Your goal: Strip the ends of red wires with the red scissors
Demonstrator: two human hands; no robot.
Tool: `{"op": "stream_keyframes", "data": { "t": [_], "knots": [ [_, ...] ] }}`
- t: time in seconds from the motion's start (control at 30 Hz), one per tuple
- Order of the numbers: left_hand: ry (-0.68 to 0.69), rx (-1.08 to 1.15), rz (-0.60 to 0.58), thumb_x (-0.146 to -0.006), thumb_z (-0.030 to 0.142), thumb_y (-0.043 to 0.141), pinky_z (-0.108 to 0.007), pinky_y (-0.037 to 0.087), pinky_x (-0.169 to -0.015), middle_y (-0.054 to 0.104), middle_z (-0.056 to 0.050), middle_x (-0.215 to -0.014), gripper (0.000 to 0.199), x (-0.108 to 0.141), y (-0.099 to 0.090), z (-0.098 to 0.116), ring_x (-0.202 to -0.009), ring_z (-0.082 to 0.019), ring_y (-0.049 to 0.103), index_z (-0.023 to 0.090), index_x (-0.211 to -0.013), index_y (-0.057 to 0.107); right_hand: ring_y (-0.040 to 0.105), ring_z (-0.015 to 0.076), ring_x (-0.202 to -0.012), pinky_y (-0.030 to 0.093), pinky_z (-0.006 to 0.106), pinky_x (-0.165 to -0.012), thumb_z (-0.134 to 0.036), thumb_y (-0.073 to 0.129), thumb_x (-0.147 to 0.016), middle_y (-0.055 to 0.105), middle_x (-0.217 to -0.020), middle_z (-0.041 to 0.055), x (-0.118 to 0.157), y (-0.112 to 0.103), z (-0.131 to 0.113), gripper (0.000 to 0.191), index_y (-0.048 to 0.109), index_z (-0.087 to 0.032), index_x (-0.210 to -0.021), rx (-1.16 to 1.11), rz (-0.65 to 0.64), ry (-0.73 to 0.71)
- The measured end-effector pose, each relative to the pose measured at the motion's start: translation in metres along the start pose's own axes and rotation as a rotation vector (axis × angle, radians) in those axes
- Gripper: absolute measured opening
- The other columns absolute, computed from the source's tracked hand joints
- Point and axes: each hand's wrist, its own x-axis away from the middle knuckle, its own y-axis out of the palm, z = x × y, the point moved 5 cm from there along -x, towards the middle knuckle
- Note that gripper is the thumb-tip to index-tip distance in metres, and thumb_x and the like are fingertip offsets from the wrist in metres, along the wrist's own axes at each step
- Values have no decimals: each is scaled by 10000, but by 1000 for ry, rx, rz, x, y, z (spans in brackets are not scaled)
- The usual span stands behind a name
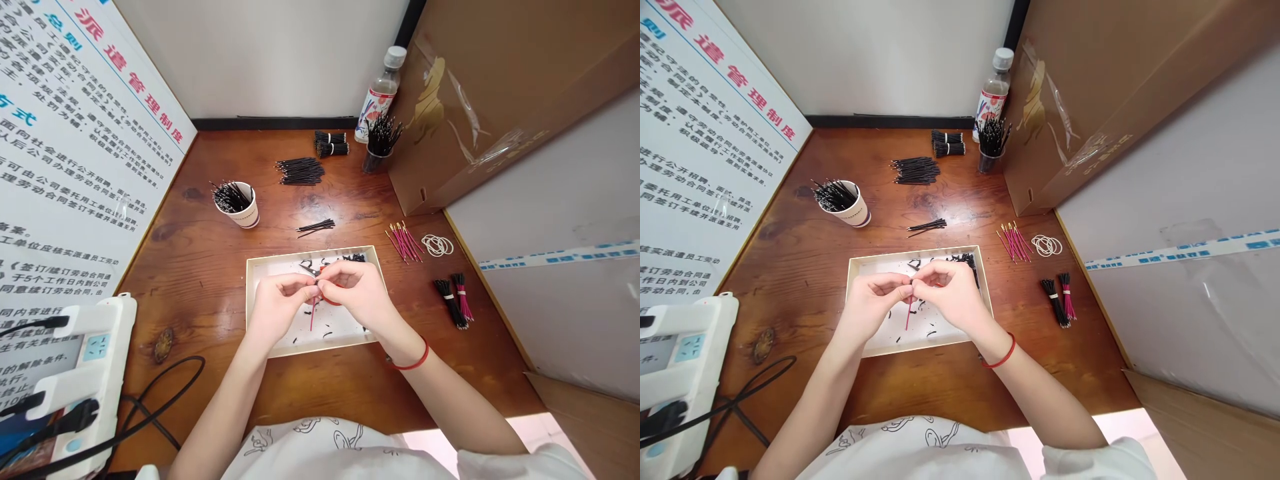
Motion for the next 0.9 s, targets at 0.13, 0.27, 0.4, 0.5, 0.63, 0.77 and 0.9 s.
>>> {"op": "stream_keyframes", "data": {
  "t": [0.13, 0.27, 0.4, 0.5, 0.63, 0.77, 0.9],
  "knots": [
    [-3, 73, -167, -651, 207, 794, -194, 507, -558, 670, -5, -562, 87, -2, 2, -1, -533, -97, 587, 158, -610, 735, 671, 144, -597, 550, 299, -610, -219, 723, -718, 691, -634, 7, 2, 3, -1, 69, 686, -176, -679, -56, -91, 64],
    [-8, 71, -145, -654, 248, 809, -198, 498, -551, 666, -12, -564, 114, -1, -1, -1, -542, -101, 582, 154, -635, 748, 660, 139, -618, 529, 292, -594, -243, 744, -730, 683, -682, 12, 1, 0, -2, 79, 709, -175, -707, 3, -74, 6],
    [20, -7, -59, -627, 235, 807, -214, 495, -527, 663, -15, -554, 98, 0, -3, 4, -533, -116, 575, 158, -622, 747, 612, 118, -623, 491, 268, -559, -208, 706, -754, 682, -736, 17, -1, -2, -7, 53, 742, -189, -720, 136, -75, -110],
    [32, -69, -18, -628, 234, 785, -226, 493, -519, 668, -21, -561, 79, 1, -4, 6, -534, -129, 580, 162, -631, 752, 578, 117, -616, 457, 262, -538, -191, 686, -761, 676, -717, 19, -2, -3, -12, 73, 746, -192, -719, 226, -69, -145],
    [45, -136, -5, -659, 254, 735, -239, 484, -514, 671, -30, -573, 95, 1, -5, 6, -538, -142, 587, 164, -628, 746, 573, 121, -624, 453, 268, -563, -179, 682, -747, 673, -692, 17, -2, -3, -17, 77, 741, -191, -697, 291, -67, -169],
    [48, -127, -32, -663, 244, 724, -247, 492, -548, 650, -23, -552, 102, 1, -3, 5, -542, -138, 577, 164, -600, 728, 586, 118, -607, 468, 272, -572, -163, 694, -698, 664, -661, 4, -2, -1, -13, 51, 718, -183, -658, 207, -47, -118],
    [3, -13, -101, -634, 276, 787, -257, 499, -564, 645, -21, -556, 123, 1, -2, 3, -545, -135, 567, 163, -632, 739, 628, 127, -569, 484, 273, -538, -186, 707, -688, 664, -625, -14, -1, 5, -5, 40, 686, -187, -654, -11, -81, 13]
  ]
}}
